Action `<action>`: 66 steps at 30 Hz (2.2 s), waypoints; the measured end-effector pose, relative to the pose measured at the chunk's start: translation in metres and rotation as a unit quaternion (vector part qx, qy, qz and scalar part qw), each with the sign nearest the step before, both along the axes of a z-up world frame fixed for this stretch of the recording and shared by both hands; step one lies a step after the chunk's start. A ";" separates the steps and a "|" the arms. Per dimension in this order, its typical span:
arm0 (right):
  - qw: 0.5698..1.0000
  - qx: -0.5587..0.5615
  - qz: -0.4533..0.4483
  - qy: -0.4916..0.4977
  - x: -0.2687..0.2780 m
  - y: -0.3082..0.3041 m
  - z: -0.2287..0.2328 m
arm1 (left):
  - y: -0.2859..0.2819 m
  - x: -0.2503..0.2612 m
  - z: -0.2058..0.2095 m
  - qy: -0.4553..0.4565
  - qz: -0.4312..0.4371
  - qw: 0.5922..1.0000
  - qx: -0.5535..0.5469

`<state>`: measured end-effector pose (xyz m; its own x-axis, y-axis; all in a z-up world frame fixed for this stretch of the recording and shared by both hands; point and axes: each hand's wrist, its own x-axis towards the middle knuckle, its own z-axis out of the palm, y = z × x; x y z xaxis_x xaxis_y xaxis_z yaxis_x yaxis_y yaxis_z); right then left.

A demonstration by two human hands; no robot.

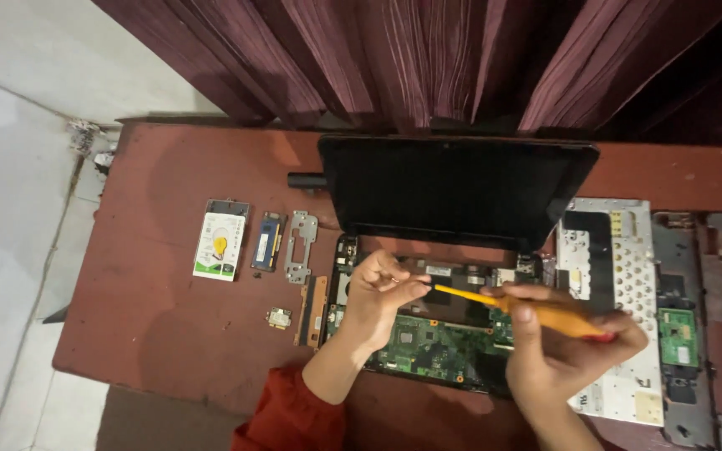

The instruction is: Disassembling a laptop by removing screws with a screwdriver and disconnecting internal components like the motherboard and hard drive.

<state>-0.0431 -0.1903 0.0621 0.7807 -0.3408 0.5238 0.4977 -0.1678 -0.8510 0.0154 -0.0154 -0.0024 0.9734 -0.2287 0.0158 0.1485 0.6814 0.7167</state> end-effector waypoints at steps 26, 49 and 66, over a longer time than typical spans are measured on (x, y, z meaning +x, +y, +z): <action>0.996 0.036 -0.042 0.067 0.008 -0.013 -0.004 | 0.089 0.025 0.075 -0.267 0.247 0.646 0.671; 0.930 -0.295 0.215 0.031 0.096 0.099 0.004 | 0.115 0.040 0.034 -0.218 0.193 0.690 0.662; 0.911 -0.334 0.241 0.019 0.108 0.103 -0.001 | 0.115 0.041 0.034 -0.220 0.188 0.679 0.675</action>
<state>0.0646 -0.0870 0.0606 0.7769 0.4319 0.4582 0.6233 -0.4248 -0.6566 0.0560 0.1000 0.0316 0.9358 -0.0613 0.3471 -0.2854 -0.7099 0.6439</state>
